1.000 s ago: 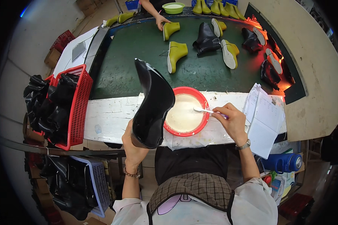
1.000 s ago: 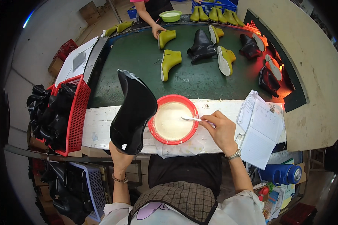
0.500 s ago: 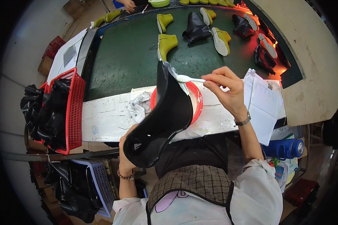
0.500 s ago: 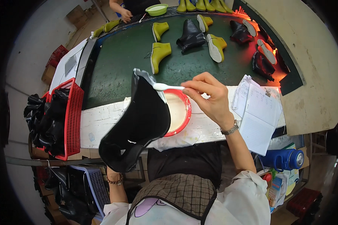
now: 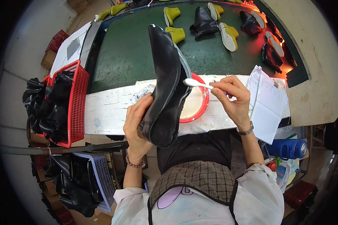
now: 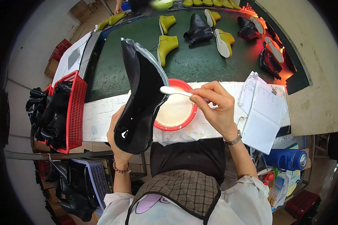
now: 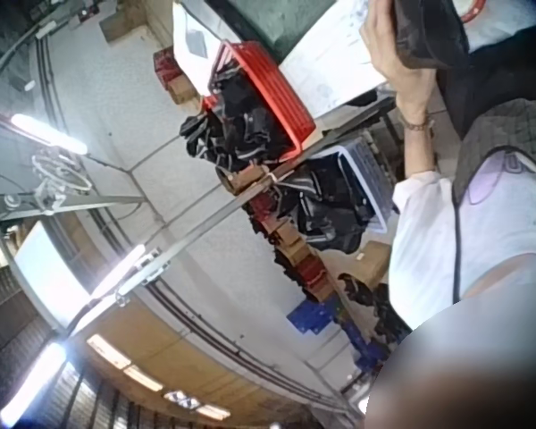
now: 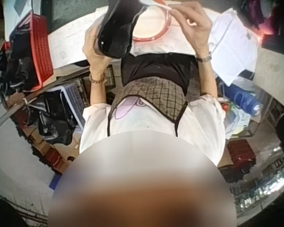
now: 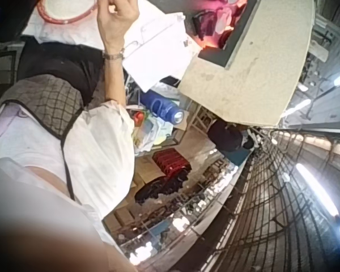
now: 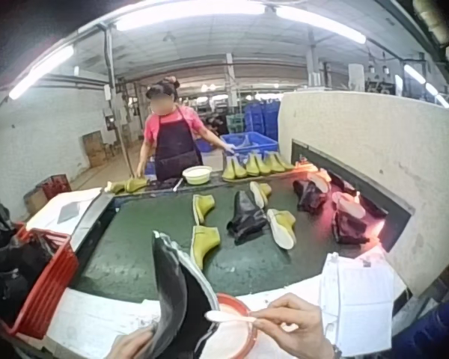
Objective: Apply glue to the bottom and inner lining of shoe uppers and soles using a small brush.
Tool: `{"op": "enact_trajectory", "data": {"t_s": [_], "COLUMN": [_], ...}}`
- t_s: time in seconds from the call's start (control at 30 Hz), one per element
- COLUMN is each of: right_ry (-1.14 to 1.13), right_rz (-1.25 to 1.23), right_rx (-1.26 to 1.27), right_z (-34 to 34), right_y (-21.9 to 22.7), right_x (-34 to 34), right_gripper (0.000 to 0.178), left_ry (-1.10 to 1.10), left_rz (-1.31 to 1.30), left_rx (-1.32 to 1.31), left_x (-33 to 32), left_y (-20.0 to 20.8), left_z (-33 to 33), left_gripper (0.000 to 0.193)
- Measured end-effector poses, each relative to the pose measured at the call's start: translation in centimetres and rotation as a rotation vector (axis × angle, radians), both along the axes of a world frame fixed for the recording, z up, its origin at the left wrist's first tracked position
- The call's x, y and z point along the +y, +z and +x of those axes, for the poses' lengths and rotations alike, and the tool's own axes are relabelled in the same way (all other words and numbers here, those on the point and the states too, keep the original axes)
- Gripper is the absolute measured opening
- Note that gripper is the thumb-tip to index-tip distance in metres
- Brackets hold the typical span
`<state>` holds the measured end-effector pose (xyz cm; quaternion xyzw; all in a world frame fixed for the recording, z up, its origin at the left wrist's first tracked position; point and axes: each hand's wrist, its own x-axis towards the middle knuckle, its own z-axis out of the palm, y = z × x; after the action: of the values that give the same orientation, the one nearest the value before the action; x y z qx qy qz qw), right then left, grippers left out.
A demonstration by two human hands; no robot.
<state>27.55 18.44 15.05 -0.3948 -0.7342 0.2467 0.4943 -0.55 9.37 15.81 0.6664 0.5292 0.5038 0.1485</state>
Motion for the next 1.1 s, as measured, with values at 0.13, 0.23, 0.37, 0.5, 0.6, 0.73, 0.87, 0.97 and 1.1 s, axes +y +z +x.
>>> {"op": "enact_trajectory", "data": {"t_s": [0.13,0.23,0.37,0.5,0.6,0.73,0.87,0.97,1.1], "right_ry": [0.103,0.159,0.085,0.138,0.167,0.212,0.299,0.268,-0.092], "right_rz": [0.001,0.022,0.108,0.152,0.127,0.168,0.062,-0.066,-0.015], "right_rx": [0.072,0.048,0.047,-0.007,-0.044,-0.092,-0.017,0.017,-0.340], "right_z": [-0.7,-0.7,-0.7,-0.8,-0.8,-1.1,-2.0,-1.6,0.3], "right_y": [0.3,0.7,1.5,2.0,2.2,2.5,2.6,1.3,-2.1], "right_x": [-0.5,-0.5,0.1,-0.2,-0.3,-0.3,-0.6,-0.1,2.6], "right_gripper": [0.019,0.019,0.021,0.023,0.025,0.024,0.019,0.017,0.012], "left_ry": [0.042,0.013,0.035,0.055,0.092,0.132,0.193,0.225,0.215], "left_rz": [0.088,0.145,0.110,0.212,0.264,0.284,0.235,0.162,-0.233], "left_rx": [0.106,0.127,0.098,0.112,0.108,0.116,0.076,0.070,-0.344], "left_x": [1.1,1.9,2.6,3.6,4.3,5.0,5.1,4.4,0.6], "left_y": [0.3,0.4,0.7,0.8,0.5,0.1,-0.3,-1.3,-2.6], "left_z": [0.2,0.2,0.2,0.2,0.0,0.2,0.5,-0.9,-5.6], "left_gripper": [0.060,0.061,0.063,0.063,0.063,0.061,0.065,0.063,0.062]}}
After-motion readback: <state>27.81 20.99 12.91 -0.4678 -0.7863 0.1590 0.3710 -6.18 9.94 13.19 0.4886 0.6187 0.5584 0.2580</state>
